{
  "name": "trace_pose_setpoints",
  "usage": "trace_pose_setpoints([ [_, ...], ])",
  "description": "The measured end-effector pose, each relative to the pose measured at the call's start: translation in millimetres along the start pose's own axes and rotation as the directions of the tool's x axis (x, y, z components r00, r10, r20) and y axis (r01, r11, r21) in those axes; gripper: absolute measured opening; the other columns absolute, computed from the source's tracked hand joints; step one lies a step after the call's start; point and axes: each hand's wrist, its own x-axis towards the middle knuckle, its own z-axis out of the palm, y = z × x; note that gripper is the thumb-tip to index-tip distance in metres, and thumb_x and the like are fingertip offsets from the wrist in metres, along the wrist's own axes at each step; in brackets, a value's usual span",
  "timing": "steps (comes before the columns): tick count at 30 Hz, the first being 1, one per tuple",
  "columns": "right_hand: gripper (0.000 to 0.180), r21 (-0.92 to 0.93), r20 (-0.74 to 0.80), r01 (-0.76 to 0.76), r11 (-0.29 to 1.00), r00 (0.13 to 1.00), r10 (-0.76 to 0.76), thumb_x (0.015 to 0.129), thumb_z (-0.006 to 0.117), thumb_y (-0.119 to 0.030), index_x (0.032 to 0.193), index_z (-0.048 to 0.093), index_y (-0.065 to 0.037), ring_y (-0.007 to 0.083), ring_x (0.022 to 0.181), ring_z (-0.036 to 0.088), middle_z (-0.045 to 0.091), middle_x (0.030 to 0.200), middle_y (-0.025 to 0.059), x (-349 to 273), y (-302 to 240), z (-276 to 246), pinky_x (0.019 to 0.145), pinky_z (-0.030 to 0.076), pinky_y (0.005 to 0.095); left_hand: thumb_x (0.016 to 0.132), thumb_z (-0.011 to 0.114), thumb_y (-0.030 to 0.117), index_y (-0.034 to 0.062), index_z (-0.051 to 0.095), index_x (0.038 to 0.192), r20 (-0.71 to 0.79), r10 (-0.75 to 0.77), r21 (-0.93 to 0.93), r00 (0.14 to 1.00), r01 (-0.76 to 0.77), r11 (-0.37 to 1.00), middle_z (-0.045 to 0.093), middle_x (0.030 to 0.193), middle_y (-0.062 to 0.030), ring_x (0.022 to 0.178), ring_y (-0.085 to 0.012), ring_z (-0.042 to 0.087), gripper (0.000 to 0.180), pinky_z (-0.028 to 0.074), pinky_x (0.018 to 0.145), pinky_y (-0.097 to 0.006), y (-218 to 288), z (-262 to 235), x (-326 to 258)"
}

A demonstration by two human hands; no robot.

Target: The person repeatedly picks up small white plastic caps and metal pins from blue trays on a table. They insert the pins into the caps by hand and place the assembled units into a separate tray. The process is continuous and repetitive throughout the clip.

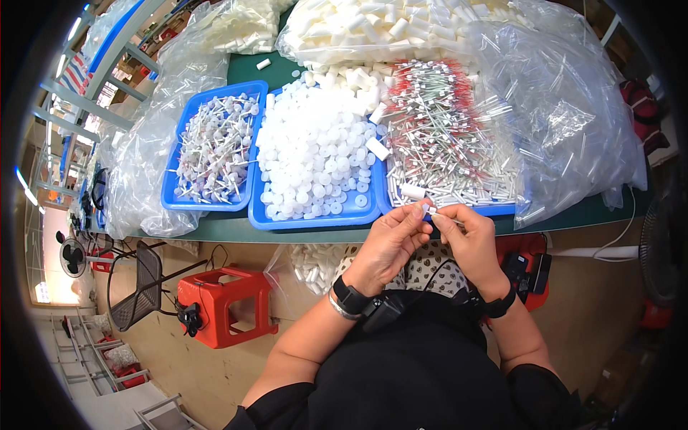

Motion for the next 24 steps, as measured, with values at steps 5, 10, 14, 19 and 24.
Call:
trace_pose_setpoints([
  [5,0.016,0.047,0.004,-0.062,0.997,0.998,0.061,0.095,0.065,-0.013,0.096,0.068,0.003,0.0026,0.062,0.054,0.065,0.073,0.0017,-1.1,-2.7,2.9,0.053,0.043,0.0210,0.098,0.062,0.021,0.0016,0.061,0.123,0.006,-0.003,0.051,1.000,0.003,0.999,0.065,0.095,-0.0008,0.081,-0.0080,0.061,0.031,0.053,0.075,-0.023,-4.6,-3.1,0.2],
  [10,0.019,0.011,0.104,-0.052,0.999,0.993,0.051,0.096,0.064,-0.015,0.102,0.068,0.002,0.0045,0.070,0.057,0.066,0.078,0.0040,6.3,-8.9,-5.3,0.061,0.046,0.0227,0.098,0.062,0.023,0.0015,0.061,0.120,-0.071,0.096,0.115,0.993,-0.088,0.989,0.068,0.100,-0.0052,0.085,-0.0101,0.065,0.030,0.054,0.076,-0.024,6.1,1.0,-2.0],
  [14,0.016,-0.541,0.110,0.326,0.775,0.941,-0.319,0.092,0.060,-0.008,0.104,0.069,-0.004,0.0191,0.071,0.065,0.068,0.083,0.0081,34.8,0.4,-38.0,0.062,0.050,0.0315,0.099,0.060,0.026,0.0033,0.062,0.116,-0.142,0.158,0.151,0.977,-0.137,0.979,0.069,0.104,-0.0087,0.093,-0.0153,0.068,0.028,0.056,0.078,-0.026,19.8,2.5,-6.4],
  [19,0.009,-0.781,0.414,0.547,0.301,0.814,-0.407,0.075,0.062,-0.005,0.083,0.066,-0.007,0.0276,0.066,0.063,0.057,0.076,0.0080,57.6,7.1,-42.7,0.062,0.052,0.0386,0.100,0.059,0.027,0.0027,0.058,0.122,-0.127,0.130,0.120,0.983,-0.115,0.986,0.067,0.103,-0.0110,0.096,-0.0188,0.068,0.033,0.057,0.082,-0.028,16.6,-1.6,-5.0],
  [24,0.008,-0.753,0.500,0.608,0.251,0.777,-0.382,0.076,0.063,-0.005,0.083,0.064,-0.007,0.0264,0.064,0.062,0.055,0.075,0.0077,65.1,12.0,-40.8,0.061,0.051,0.0381,0.100,0.059,0.026,0.0026,0.058,0.122,-0.112,0.136,0.119,0.984,-0.123,0.985,0.067,0.105,-0.0109,0.100,-0.0197,0.067,0.032,0.057,0.084,-0.028,14.5,-5.7,-4.8],
])
